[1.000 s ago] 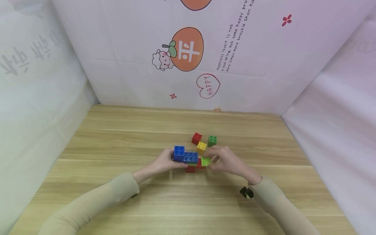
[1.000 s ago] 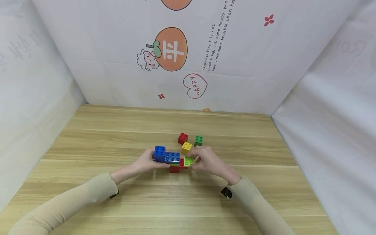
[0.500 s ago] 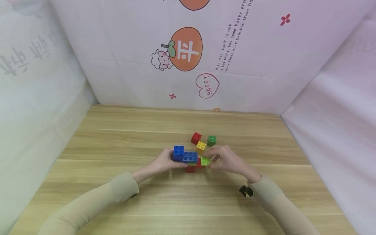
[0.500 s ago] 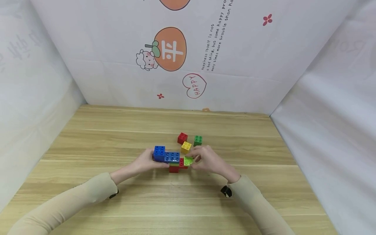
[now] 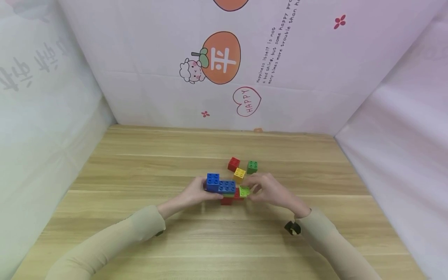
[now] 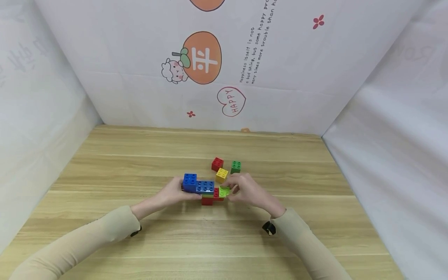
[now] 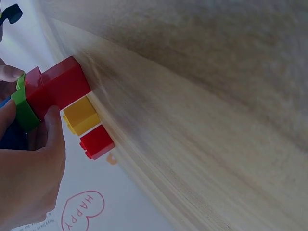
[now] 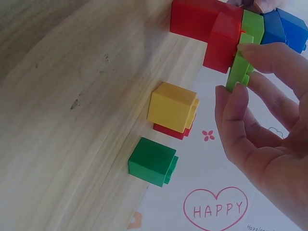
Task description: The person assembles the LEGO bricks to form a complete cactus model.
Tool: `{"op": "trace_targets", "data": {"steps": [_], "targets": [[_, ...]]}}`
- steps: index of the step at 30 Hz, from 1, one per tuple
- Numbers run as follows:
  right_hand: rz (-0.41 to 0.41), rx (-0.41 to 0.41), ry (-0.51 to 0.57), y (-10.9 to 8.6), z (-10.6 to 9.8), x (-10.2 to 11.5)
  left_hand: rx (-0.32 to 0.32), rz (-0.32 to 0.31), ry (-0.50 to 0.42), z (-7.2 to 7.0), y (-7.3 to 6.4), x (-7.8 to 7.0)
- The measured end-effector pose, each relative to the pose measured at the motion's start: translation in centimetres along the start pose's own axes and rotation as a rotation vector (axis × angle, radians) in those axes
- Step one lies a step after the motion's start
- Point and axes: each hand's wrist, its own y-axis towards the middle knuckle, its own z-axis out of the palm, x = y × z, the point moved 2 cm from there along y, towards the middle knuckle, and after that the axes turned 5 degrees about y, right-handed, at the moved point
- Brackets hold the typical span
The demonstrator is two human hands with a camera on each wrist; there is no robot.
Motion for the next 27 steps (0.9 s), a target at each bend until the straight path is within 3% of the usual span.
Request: {"op": "trace_targets", "data": {"steps": [18, 27], "targets": [[-0.021, -0.074, -0.062, -0.8, 0.0, 0.1, -0.007, -0.007, -0.012, 0.1, -0.1, 0.1], [-0.013, -0.22, -0.102, -0.2, -1.9, -1.2, -0.005, -0.006, -0.016, 0.0, 0.0, 0.1]]}}
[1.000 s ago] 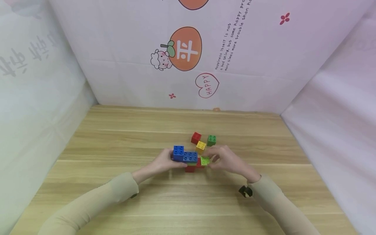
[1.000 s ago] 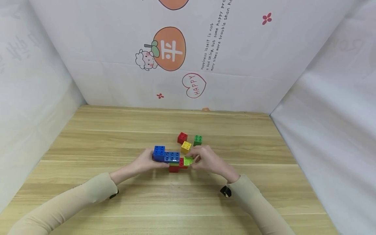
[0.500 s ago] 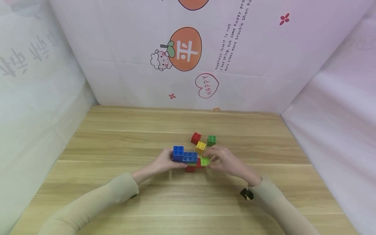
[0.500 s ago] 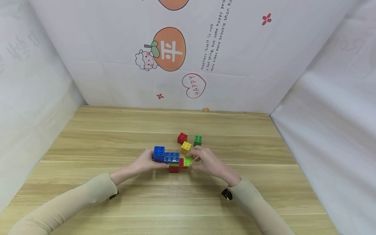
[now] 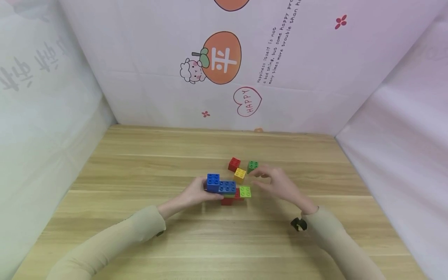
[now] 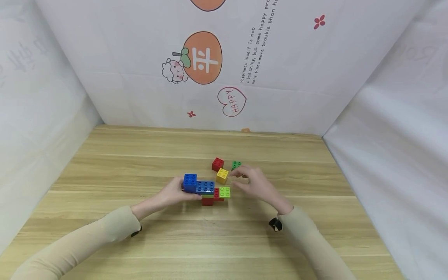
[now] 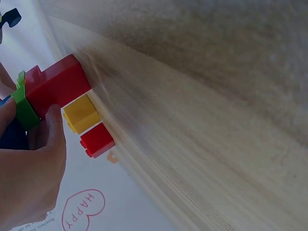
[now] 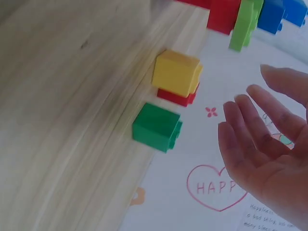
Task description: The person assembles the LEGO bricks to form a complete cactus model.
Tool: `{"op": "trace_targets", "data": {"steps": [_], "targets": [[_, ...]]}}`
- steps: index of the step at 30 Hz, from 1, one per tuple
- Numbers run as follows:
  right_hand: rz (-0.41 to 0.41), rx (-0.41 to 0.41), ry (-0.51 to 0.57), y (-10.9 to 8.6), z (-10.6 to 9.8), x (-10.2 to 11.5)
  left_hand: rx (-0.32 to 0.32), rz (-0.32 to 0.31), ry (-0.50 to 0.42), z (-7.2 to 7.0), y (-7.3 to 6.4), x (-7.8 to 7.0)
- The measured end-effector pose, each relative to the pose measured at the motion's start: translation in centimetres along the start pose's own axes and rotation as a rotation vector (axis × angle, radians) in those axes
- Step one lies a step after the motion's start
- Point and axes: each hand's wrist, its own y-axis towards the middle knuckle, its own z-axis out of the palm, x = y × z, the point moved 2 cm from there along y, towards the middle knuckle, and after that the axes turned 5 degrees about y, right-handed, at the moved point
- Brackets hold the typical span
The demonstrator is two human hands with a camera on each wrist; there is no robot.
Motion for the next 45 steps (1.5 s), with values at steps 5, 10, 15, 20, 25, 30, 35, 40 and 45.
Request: {"op": "trace_targets", "data": {"steps": [5, 10, 15, 20, 25, 30, 35, 40, 45], "targets": [[0.032, -0.037, 0.002, 0.7, -0.3, -1.4, 0.0, 0.006, 0.005, -0.1, 0.0, 0.0], [0.104, -0.05, 0.02, 1.3, -0.4, -2.7, 0.007, 0.008, 0.003, -0.1, 0.0, 0.0], [0.183, -0.055, 0.039, 2.0, -0.5, -4.0, 0.013, 0.013, -0.004, -0.1, -0.1, 0.0], [0.26, -0.044, 0.056, 2.4, -0.4, -5.2, 0.007, 0.012, -0.004, -0.2, 0.0, 0.0], [0.295, -0.025, 0.063, 2.6, -0.2, -6.1, 0.011, 0.011, -0.002, -0.2, -0.1, 0.0], [0.309, -0.01, 0.036, 2.7, 0.1, -6.6, 0.012, 0.011, -0.005, -0.2, -0.1, 0.0], [0.318, 0.015, 0.039, 3.0, 0.3, -6.7, 0.013, 0.001, -0.007, -0.2, 0.0, 0.0], [0.327, 0.029, 0.053, 3.2, 0.5, -7.0, 0.012, -0.003, -0.01, -0.2, -0.1, -0.1], [0.329, 0.03, 0.065, 3.2, 0.6, -7.2, 0.015, 0.006, -0.014, -0.2, -0.1, -0.1]]}}
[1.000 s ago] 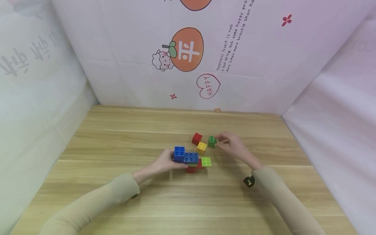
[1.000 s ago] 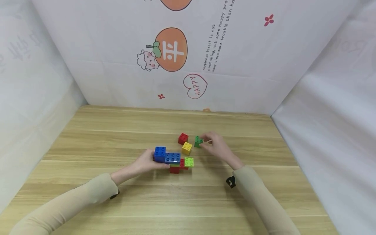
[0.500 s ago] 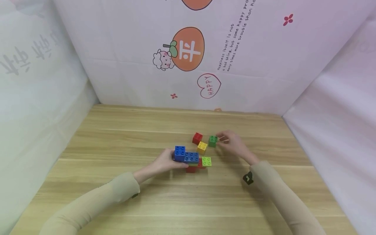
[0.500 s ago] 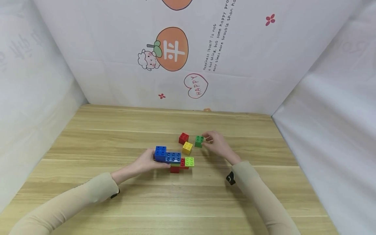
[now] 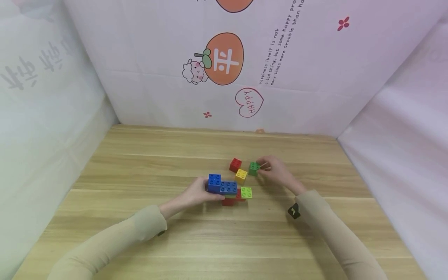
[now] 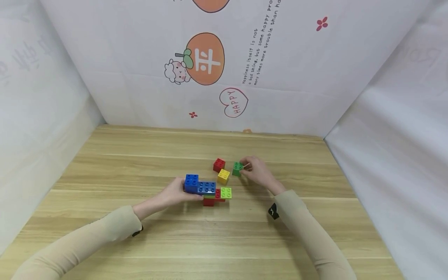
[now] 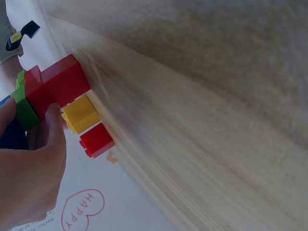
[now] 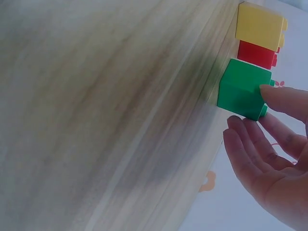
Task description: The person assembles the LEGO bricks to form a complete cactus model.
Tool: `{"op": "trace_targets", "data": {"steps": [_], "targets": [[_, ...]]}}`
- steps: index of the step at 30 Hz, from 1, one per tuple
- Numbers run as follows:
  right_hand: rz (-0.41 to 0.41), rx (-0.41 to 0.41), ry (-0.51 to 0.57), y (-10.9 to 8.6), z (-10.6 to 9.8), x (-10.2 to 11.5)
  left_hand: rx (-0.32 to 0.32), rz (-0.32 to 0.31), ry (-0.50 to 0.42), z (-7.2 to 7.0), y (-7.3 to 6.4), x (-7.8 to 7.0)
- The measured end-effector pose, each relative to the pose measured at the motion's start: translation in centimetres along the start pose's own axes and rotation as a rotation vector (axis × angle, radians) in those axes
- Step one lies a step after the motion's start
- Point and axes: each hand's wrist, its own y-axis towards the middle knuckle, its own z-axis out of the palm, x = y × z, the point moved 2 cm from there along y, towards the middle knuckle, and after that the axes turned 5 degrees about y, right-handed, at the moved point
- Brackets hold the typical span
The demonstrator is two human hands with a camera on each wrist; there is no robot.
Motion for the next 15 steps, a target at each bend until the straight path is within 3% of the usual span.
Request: {"op": "trace_targets", "data": {"steps": [15], "targets": [[-0.002, 0.004, -0.012, -0.48, -0.01, -0.01, -0.008, -0.007, -0.01, 0.19, 0.03, 0.09]]}}
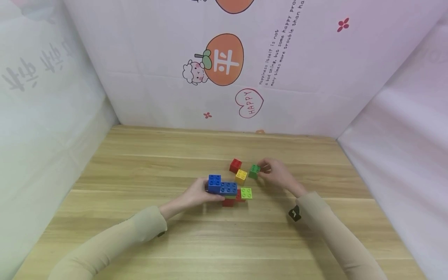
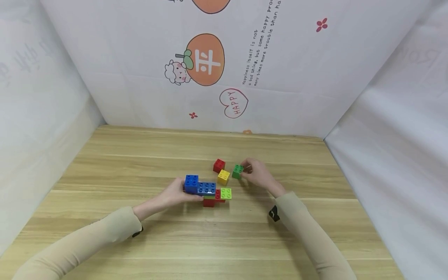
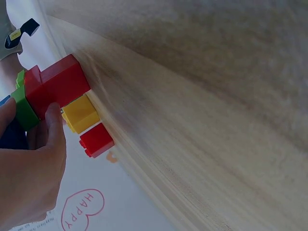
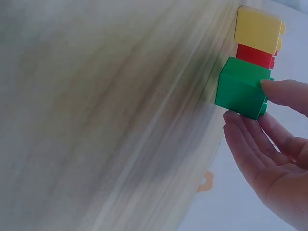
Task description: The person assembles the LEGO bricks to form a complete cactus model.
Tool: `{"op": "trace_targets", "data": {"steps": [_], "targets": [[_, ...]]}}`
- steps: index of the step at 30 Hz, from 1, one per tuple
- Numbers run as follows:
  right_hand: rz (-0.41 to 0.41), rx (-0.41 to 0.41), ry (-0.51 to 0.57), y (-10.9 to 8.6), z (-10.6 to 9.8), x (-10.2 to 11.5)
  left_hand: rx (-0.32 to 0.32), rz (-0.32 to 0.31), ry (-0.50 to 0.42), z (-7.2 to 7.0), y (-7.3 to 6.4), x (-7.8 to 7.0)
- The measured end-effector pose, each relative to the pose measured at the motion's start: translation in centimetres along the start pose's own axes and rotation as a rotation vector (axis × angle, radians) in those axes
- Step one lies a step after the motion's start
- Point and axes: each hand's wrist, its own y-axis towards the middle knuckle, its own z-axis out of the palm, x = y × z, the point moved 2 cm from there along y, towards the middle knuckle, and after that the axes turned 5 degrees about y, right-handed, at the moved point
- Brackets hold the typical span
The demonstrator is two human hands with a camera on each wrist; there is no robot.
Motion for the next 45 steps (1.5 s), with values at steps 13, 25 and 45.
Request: {"op": "trace_targets", "data": {"steps": [13, 25, 45], "targets": [[-0.033, -0.033, 0.036, -1.8, 0.1, 0.5, 0.007, 0.001, -0.004, 0.1, -0.1, -0.1], [-0.129, -0.067, 0.048, -3.5, -0.1, 2.3, 0.012, -0.003, 0.001, 0.0, -0.1, 0.1], [-0.219, -0.046, 0.094, -5.8, -1.1, 5.8, 0.005, -0.017, -0.002, 0.0, 0.1, 0.1]]}}
